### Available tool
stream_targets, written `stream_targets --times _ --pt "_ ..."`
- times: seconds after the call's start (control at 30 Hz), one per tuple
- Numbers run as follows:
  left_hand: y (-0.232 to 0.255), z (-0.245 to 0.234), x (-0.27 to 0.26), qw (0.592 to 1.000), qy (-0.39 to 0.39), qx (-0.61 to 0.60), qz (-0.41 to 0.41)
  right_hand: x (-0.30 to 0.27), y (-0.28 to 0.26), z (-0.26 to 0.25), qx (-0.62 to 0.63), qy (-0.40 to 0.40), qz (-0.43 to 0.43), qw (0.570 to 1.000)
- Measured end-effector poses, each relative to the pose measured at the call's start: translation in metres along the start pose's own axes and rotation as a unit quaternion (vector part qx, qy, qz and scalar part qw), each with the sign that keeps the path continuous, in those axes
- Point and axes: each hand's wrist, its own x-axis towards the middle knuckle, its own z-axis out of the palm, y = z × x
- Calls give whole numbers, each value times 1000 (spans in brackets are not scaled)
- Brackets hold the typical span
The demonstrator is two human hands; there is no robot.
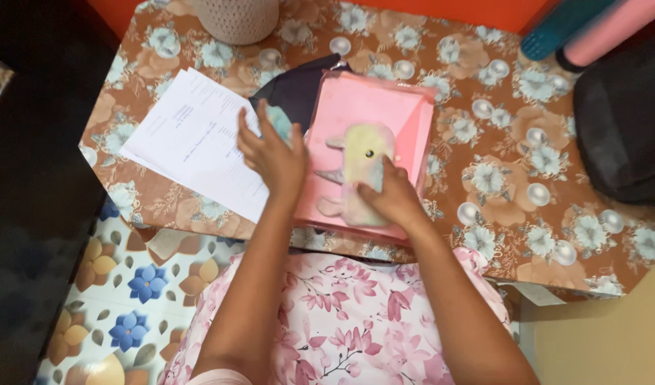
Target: The person sits on the floor and wipes a floral-patterned table surface with a blue cloth. They move a pink folder, a unicorn pouch, and a black folder aside to clean underneath them, then wipe the table surface again.
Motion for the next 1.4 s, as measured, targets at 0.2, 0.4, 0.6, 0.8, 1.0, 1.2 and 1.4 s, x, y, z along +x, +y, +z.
stream_targets --times 0.2,0.4,0.6,0.8,1.0,1.2,1.4 --pt "27 7 -22 954 -296 -41 37 12 13 23 302 -46 -74 949" --pt "20 0 -17 942 -317 91 61 25 45 19 -9 96 -65 993" --pt "10 -5 -2 921 -374 113 12 2 26 -24 -111 7 151 982" --pt "-10 -20 11 966 -243 87 28 -4 12 -36 -68 -2 173 983" --pt "-17 -28 12 990 -101 15 100 16 35 -36 -27 58 149 987" --pt "-11 2 -11 956 -287 -31 59 17 50 -33 76 64 101 990" --pt "9 5 -25 934 -326 127 77 21 55 -31 48 13 93 994"
